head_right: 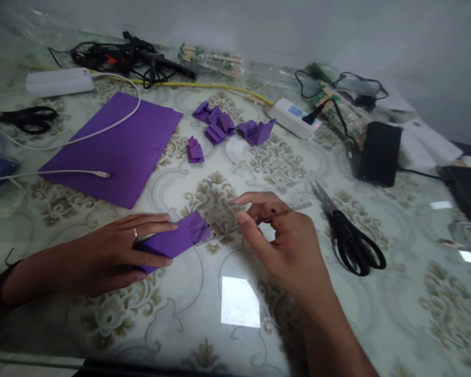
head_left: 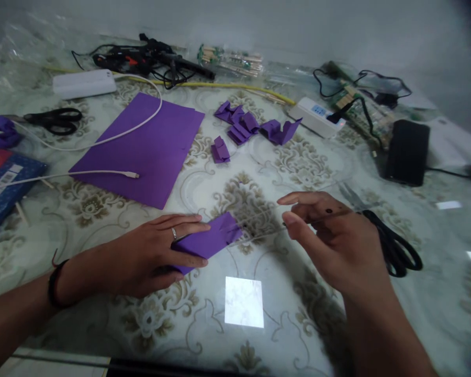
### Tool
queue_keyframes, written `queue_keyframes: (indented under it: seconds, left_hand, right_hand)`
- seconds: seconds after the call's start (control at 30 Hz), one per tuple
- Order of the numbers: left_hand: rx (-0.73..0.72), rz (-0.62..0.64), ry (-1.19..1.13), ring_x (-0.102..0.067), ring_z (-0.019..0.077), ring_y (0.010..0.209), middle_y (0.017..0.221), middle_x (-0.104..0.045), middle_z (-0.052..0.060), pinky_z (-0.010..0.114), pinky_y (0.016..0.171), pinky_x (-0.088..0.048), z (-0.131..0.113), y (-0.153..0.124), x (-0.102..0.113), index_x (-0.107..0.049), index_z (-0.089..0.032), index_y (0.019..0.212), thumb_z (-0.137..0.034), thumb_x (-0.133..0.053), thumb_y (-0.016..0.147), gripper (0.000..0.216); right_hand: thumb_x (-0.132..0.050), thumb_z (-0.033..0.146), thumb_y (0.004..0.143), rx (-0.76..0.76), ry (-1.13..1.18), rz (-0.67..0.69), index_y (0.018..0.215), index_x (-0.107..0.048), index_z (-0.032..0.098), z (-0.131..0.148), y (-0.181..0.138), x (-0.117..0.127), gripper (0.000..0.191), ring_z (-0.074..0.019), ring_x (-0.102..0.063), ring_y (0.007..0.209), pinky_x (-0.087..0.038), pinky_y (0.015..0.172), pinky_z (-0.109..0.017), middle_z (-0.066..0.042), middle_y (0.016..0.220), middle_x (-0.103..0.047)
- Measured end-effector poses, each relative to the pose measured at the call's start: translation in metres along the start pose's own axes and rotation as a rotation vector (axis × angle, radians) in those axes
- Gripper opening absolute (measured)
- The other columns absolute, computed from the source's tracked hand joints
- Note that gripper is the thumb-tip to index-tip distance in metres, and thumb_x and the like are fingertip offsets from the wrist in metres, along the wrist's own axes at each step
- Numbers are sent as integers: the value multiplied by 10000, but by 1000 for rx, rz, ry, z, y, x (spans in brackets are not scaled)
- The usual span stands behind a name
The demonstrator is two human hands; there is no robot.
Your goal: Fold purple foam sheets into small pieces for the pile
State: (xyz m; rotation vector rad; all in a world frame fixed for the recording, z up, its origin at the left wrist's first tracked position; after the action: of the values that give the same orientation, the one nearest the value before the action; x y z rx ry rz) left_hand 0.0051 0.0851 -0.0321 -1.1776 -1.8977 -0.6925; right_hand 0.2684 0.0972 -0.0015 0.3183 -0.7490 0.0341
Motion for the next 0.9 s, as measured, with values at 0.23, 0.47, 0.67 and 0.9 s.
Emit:
queue_keyframes:
  seconds: [0.23, 0.47, 0.67, 0.9]
  left_hand:
    - [3, -11, 9, -391, 304, 1558, 1660, -459, 88, 516, 1277, -338, 2, -1, -1, -688, -327, 1367, -201, -643, 966, 423]
    - [-11, -12, 0, -397, 324, 1552, 1647, -472, 102, 534, 1267, -353, 3, -1, -2, -686, -314, 1374, -181, -652, 952, 444]
    - [11, -14, -1, -396, 317, 1556, 1651, -476, 66, 511, 1275, -350, 1, -1, 1, -693, -323, 1360, -178, -639, 962, 427]
    - [-7, -7, 8, -388, 325, 1558, 1650, -470, 96, 549, 1261, -367, 2, -1, -1, -694, -316, 1363, -159, -661, 939, 453]
  right_hand:
    - [-654, 219, 952, 31, -23, -7, 732, -595, 244, -7, 4, 6, 229, -247, -735, 922, -511, 750, -355, -52, 1025, -782]
    - [-646, 236, 957, -37, 12, 27, 704, -615, 256, -12, 6, 7, 256, -261, -732, 928, -524, 739, -372, -68, 1016, -781]
    - [-667, 270, 936, -62, 27, 17, 720, -638, 248, -18, 9, 10, 219, -237, -721, 817, -534, 740, -373, -63, 1009, -782]
    - [-698, 289, 933, -39, 37, -30, 691, -645, 242, -21, 8, 16, 252, -265, -739, 921, -550, 842, -414, -83, 1051, -781]
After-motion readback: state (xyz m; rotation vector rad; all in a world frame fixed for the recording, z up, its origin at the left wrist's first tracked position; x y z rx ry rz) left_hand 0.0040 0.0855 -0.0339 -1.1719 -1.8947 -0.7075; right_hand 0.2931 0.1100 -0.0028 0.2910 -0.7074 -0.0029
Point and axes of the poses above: each hand's wrist, its own y-axis towards the middle knuckle, its own x-axis out of the back of the hand, z = x × y, the point moved 6 cm from there along y, towards the middle knuckle
